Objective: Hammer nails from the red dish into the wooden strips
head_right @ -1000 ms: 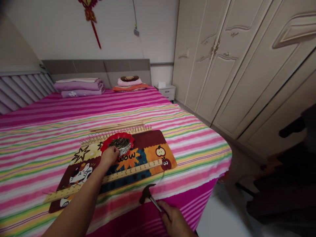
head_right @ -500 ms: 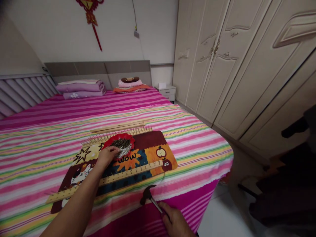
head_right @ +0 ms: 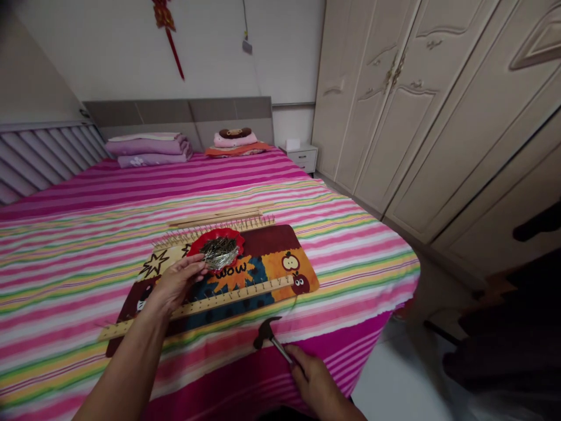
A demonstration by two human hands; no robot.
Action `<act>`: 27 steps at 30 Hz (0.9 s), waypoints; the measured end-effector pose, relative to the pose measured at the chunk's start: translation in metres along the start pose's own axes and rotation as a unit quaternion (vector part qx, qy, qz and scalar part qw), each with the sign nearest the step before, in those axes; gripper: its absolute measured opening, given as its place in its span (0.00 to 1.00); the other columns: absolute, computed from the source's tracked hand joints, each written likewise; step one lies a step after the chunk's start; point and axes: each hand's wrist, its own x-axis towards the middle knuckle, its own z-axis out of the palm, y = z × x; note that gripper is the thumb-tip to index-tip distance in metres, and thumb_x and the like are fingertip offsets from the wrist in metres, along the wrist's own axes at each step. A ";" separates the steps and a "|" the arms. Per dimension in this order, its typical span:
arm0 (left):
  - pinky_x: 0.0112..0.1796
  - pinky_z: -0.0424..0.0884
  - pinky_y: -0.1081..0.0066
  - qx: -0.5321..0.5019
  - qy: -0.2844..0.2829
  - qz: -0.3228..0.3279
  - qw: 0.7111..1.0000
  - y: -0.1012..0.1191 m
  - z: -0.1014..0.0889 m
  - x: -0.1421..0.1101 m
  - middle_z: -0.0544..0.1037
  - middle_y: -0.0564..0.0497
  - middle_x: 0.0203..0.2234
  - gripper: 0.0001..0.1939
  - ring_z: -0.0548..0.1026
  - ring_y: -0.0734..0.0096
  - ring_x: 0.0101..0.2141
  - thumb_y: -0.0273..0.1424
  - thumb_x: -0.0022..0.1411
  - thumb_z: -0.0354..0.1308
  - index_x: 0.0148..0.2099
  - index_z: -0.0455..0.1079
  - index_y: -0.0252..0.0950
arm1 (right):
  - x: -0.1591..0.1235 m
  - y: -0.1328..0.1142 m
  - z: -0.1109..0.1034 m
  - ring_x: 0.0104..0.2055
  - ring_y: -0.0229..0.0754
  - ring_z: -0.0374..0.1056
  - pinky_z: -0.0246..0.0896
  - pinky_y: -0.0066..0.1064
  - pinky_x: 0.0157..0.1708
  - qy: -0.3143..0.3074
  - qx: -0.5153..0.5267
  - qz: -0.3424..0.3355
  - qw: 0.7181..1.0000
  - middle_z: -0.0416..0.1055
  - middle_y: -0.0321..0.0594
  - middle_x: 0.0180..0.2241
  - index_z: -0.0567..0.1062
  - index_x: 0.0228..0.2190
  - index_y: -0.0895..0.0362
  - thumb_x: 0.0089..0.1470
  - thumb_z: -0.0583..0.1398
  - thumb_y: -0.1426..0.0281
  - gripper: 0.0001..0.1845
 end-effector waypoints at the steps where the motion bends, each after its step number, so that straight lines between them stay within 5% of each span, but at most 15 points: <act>1: 0.25 0.70 0.77 -0.012 -0.006 -0.015 1.000 0.000 -0.001 -0.009 0.78 0.49 0.26 0.20 0.75 0.75 0.25 0.28 0.38 0.66 0.38 0.72 0.32 | 0.000 0.000 0.000 0.47 0.49 0.71 0.66 0.36 0.47 0.002 -0.003 -0.001 1.000 0.75 0.48 0.46 0.73 0.49 0.60 0.55 0.52 0.70 0.21; 7: 0.28 0.72 0.73 -0.026 -0.027 -0.043 0.998 -0.017 -0.006 -0.055 0.77 0.50 0.24 0.18 0.74 0.73 0.26 0.34 0.35 0.69 0.31 0.73 0.33 | -0.002 0.001 0.001 0.45 0.47 0.72 0.67 0.37 0.46 0.012 -0.028 -0.010 0.999 0.76 0.48 0.44 0.72 0.50 0.60 0.54 0.52 0.72 0.22; 11: 0.28 0.69 0.76 0.033 0.033 -0.018 0.999 -0.044 -0.011 -0.069 0.76 0.53 0.24 0.19 0.71 0.78 0.24 0.40 0.35 0.69 0.30 0.72 0.34 | -0.002 0.003 0.001 0.46 0.48 0.72 0.66 0.38 0.47 0.006 -0.045 -0.010 0.999 0.76 0.49 0.45 0.71 0.50 0.61 0.55 0.51 0.71 0.22; 17: 0.26 0.68 0.75 0.041 0.069 -0.015 0.997 -0.072 -0.002 -0.066 0.73 0.55 0.20 0.21 0.70 0.75 0.24 0.41 0.32 0.68 0.29 0.70 0.34 | -0.003 0.006 0.002 0.44 0.48 0.73 0.67 0.38 0.45 0.005 -0.057 -0.014 0.998 0.76 0.50 0.44 0.71 0.50 0.63 0.57 0.50 0.71 0.22; 27: 0.35 0.69 0.69 0.231 0.144 0.056 0.961 -0.097 0.011 -0.056 0.77 0.52 0.28 0.17 0.73 0.69 0.30 0.44 0.47 0.57 0.34 0.74 0.37 | -0.004 -0.001 0.000 0.43 0.46 0.73 0.69 0.36 0.44 0.007 -0.058 -0.019 0.998 0.77 0.47 0.42 0.71 0.49 0.60 0.56 0.50 0.71 0.21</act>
